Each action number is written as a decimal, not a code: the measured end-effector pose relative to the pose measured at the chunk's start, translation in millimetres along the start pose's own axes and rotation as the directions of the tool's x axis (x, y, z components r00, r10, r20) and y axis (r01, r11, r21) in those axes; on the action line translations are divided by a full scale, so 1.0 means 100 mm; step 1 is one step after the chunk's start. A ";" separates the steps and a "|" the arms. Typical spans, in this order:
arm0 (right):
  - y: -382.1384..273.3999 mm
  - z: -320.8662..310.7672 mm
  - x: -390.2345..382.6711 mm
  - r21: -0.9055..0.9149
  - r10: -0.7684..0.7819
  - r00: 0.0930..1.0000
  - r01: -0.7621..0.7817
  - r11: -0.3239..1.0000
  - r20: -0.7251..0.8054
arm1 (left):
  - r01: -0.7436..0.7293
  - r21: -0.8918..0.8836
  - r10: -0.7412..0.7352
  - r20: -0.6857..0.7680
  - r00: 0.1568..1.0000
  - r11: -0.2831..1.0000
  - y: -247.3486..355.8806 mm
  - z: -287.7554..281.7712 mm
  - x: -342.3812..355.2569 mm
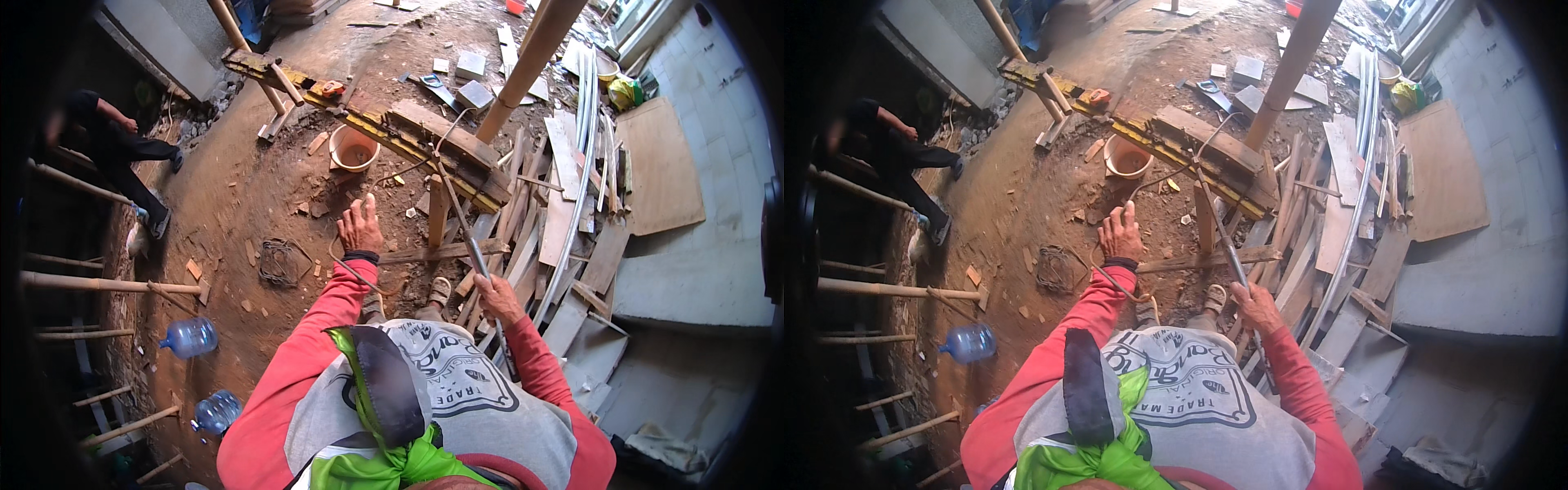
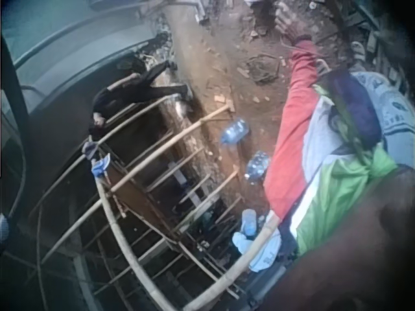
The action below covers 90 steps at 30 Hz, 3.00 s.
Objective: The person repeatedly bends a metal rod using a manual bending jig. They position the rod in the jig, pull the handle to bend it, and then remove it. This process is repeated multiple times throughout the clip.
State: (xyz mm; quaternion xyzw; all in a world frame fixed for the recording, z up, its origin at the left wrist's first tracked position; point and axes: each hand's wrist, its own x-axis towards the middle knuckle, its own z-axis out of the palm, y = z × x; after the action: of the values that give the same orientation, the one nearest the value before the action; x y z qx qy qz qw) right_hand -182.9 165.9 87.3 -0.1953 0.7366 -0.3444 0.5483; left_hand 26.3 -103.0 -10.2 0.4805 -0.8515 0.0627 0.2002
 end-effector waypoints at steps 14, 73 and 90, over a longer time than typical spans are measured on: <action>-0.16 -0.45 0.01 0.165 0.152 0.969 -0.185 0.969 0.194 | -0.197 -0.172 0.232 0.214 0.949 0.965 -0.33 0.22 -0.39; 0.11 -1.72 0.28 -0.091 0.066 0.957 -0.041 0.995 0.284 | 0.863 -0.445 0.220 0.890 0.399 0.238 -0.71 -0.65 0.69; 0.35 -0.69 0.32 0.011 0.032 0.980 -0.035 0.999 0.194 | 0.885 -0.444 0.076 0.896 0.438 0.140 -0.94 -0.42 0.47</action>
State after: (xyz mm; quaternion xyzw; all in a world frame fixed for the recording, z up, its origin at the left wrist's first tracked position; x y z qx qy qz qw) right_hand -255.4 188.8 51.2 -0.2115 0.6804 -0.3199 0.6246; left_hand 96.1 -177.3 38.6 0.4878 -0.4987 -0.7138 0.0617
